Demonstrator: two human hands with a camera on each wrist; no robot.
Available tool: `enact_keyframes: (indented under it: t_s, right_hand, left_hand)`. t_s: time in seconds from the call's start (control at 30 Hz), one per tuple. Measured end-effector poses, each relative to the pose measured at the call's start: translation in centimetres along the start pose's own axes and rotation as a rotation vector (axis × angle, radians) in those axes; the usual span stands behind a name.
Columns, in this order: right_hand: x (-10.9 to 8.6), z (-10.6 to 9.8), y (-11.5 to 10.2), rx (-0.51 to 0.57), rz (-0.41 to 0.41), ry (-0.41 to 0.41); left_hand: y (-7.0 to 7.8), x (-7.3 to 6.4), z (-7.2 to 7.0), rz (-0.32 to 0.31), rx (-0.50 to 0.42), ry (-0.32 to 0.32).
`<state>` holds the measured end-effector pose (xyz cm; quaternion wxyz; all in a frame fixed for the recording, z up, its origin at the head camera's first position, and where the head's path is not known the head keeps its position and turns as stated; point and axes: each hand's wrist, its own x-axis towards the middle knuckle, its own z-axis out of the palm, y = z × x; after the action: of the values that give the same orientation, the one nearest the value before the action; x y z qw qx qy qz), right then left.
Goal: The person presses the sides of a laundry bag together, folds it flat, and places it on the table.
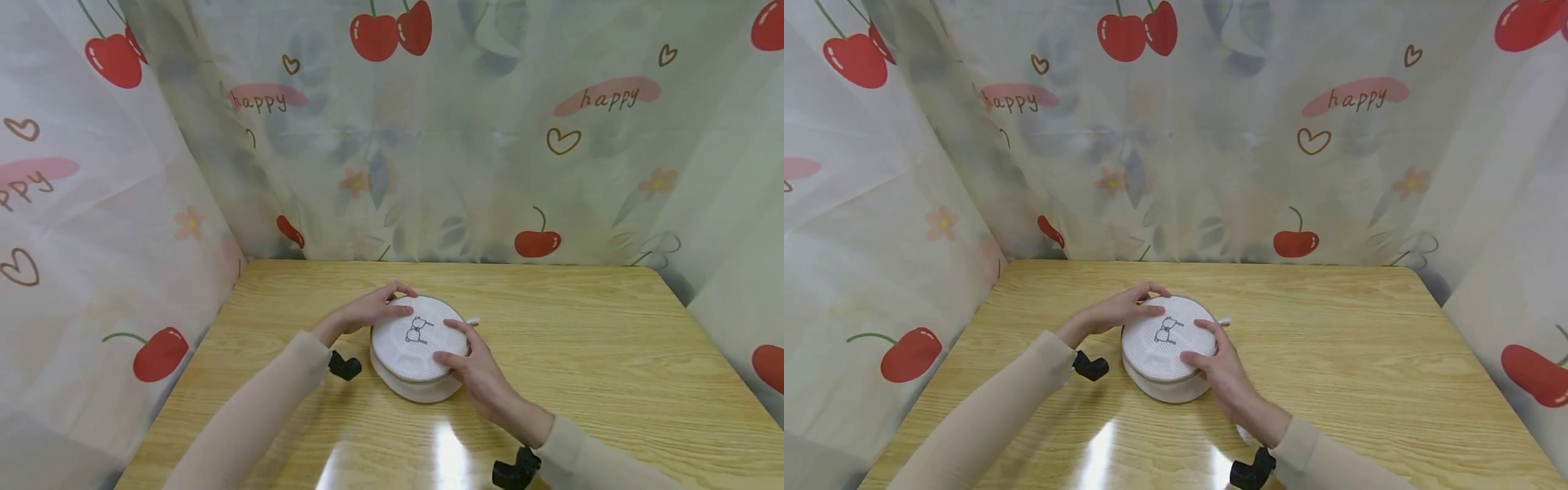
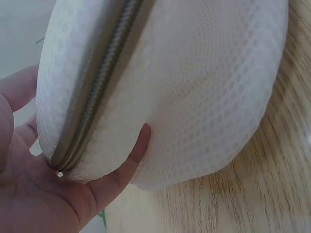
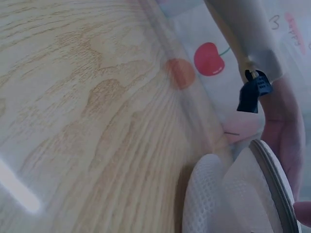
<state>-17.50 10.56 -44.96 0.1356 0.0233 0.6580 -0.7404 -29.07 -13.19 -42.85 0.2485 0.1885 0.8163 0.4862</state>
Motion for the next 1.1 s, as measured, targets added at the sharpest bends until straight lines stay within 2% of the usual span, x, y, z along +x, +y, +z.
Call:
enact_keyframes:
  t_s: [0.13,0.23,0.4,0.53,0.6,0.8,1.1]
  right_hand:
    - [-0.3,-1.0,-0.7,-0.033,0.005,-0.026]
    - [-0.6,-2.4,-1.5,-0.098,-0.013,-0.007]
    - [0.1,-5.3,-2.9,-0.304,-0.109,0.034]
    - [1.4,-6.7,-4.0,-0.481,-0.204,-0.011]
    - [2.3,-6.9,-4.6,-0.525,-0.238,-0.062]
    - [5.0,-6.8,-5.8,-0.566,-0.253,-0.198]
    - [7.3,-5.9,-6.1,-0.559,-0.194,-0.268]
  left_hand:
    - [-0.2,-0.6,-0.1,0.026,0.039,0.009]
    - [-0.5,-1.5,-0.3,0.040,0.070,0.033]
    - [-0.3,-3.5,-0.1,0.053,0.181,0.108]
    - [0.1,-4.8,0.9,0.087,0.262,0.163]
    - [0.3,-5.3,1.6,0.104,0.285,0.179]
    - [0.6,-6.2,3.3,0.157,0.340,0.199]
    - [0.2,-6.9,4.8,0.166,0.318,0.287]
